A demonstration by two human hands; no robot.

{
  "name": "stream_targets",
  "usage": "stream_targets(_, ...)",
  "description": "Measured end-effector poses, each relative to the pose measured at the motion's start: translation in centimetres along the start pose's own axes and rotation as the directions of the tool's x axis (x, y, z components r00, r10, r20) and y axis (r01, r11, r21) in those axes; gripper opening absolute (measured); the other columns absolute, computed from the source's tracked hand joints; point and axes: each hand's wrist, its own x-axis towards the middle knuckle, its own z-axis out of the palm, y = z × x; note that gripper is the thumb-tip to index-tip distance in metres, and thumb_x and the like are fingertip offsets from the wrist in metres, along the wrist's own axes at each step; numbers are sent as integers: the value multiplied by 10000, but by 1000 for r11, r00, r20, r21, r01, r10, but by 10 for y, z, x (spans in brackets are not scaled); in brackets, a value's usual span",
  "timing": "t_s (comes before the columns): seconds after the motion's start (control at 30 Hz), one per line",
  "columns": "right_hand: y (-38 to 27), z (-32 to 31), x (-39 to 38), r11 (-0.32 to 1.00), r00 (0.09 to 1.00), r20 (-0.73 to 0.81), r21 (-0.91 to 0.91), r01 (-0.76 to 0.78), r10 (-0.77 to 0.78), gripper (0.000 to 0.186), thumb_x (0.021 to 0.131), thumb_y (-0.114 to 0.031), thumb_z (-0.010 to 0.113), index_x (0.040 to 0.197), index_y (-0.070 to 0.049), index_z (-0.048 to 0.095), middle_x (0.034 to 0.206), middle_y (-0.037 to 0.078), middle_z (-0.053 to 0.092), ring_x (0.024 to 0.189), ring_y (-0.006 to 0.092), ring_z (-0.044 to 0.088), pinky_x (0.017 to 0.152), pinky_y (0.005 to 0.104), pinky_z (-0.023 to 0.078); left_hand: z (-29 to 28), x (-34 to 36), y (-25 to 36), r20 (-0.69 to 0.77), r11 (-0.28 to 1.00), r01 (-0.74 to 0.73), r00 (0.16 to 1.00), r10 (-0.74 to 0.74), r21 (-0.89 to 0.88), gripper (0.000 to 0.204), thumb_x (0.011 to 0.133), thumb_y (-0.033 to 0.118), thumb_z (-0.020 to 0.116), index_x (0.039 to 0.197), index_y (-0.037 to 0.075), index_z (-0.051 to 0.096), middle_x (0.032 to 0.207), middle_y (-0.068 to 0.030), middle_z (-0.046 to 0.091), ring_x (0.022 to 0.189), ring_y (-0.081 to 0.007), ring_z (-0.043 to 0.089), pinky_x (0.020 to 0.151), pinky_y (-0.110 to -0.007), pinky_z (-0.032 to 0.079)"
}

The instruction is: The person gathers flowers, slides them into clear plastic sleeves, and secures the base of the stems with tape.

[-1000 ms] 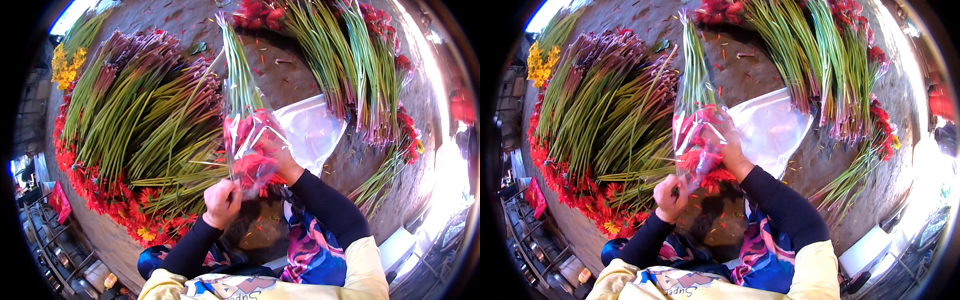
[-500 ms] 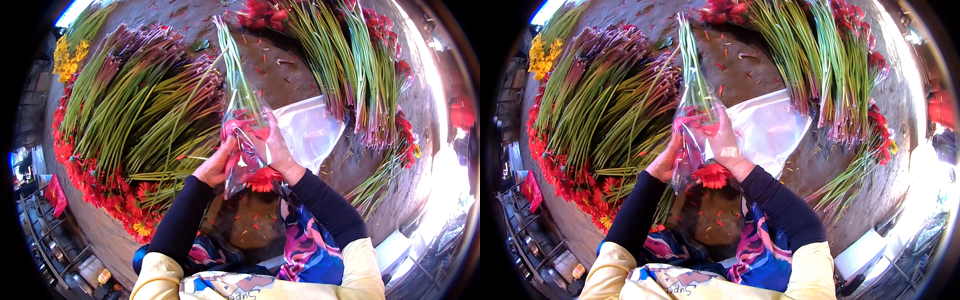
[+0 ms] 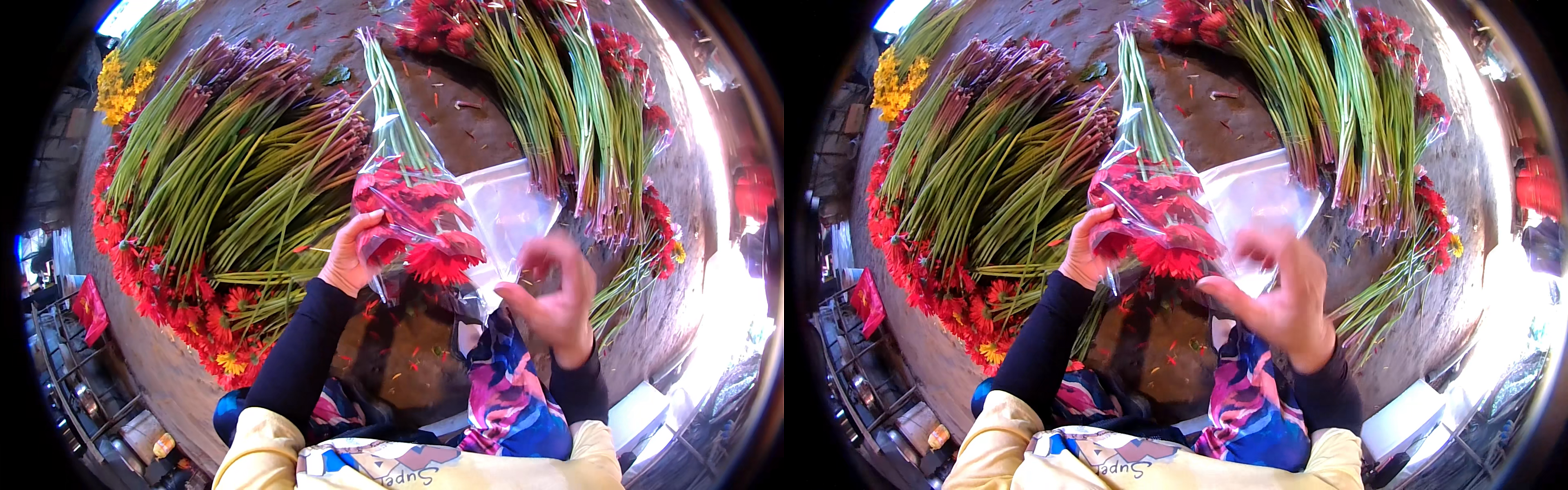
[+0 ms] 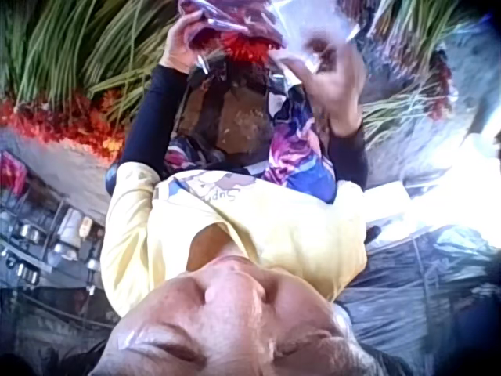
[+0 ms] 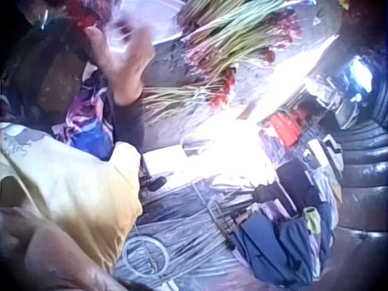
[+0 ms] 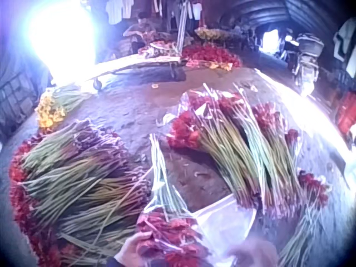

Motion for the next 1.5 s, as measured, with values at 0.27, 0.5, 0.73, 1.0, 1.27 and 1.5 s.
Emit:
stream_targets(0.27, 42, 66, -8, 996, 998, 54, 87, 9, -14, 232, 775, -160, 714, 920, -81, 551, 795, 115, 533, 682, 319, 586, 590, 374, 480, -12, 0, 0, 51, 994, 92, 995, -89, -60, 175, 854, 147, 598, 1002, 57, 627, 951, -82, 683, 890, -203, 664, 776, -364, 560)
stream_targets(0.5, 19, 54, 18, 737, 777, 572, 639, -223, -261, 271, 784, -245, 747, 932, -44, 640, 806, 71, 633, 759, 173, 629, 666, 287, 490, -24, -43, -9, 25, 926, 206, 974, -225, 316, 645, 772, 25, 647, 1355, -5, 374, 1234, -148, 573, 1086, -252, 600, 966, -407, 473)
stream_targets(0.73, 131, 110, 128, 968, 980, -86, -195, 159, -179, 763, 731, -24, 630, 1416, -194, 341, 1353, 119, 412, 1253, 321, 417, 1032, 405, 372, -18, -84, 11, -62, 831, 388, 915, -398, 398, 609, 727, -51, 658, 1291, -7, 433, 1111, -111, 621, 980, -197, 629, 871, -340, 513)
stream_targets(1.0, 83, 121, 207, 880, 900, 95, -187, 437, -426, 332, 801, -121, 595, 1126, -186, 614, 1204, 88, 607, 1317, 253, 406, 1099, 498, 234, -41, -142, 61, 284, 988, 155, 948, -146, -9, 625, 749, 86, 617, 1335, 42, 405, 1220, -114, 549, 1119, -223, 540, 931, -349, 447)
stream_targets(1.27, -30, 82, 203, 955, 947, 126, 13, 295, -294, 315, 745, -141, 687, 1037, -57, 604, 886, 156, 656, 807, 321, 641, 722, 382, 500, -29, -150, 98, 223, 820, -558, 790, 572, -127, 725, 879, 414, 577, 1458, 191, 202, 1376, -128, 449, 1249, -245, 435, 983, -376, 387)
stream_targets(1.5, -38, 137, 127, 939, 904, 423, 279, -200, 67, 357, 751, -167, 739, 1062, -31, 629, 844, 65, 683, 758, 106, 618, 731, 285, 502, -1, -97, 69, 1, 779, -560, 812, 584, 283, 988, 862, 121, 648, 1481, 295, -102, 1481, -105, 312, 1301, -212, 362, 1021, -404, 326)
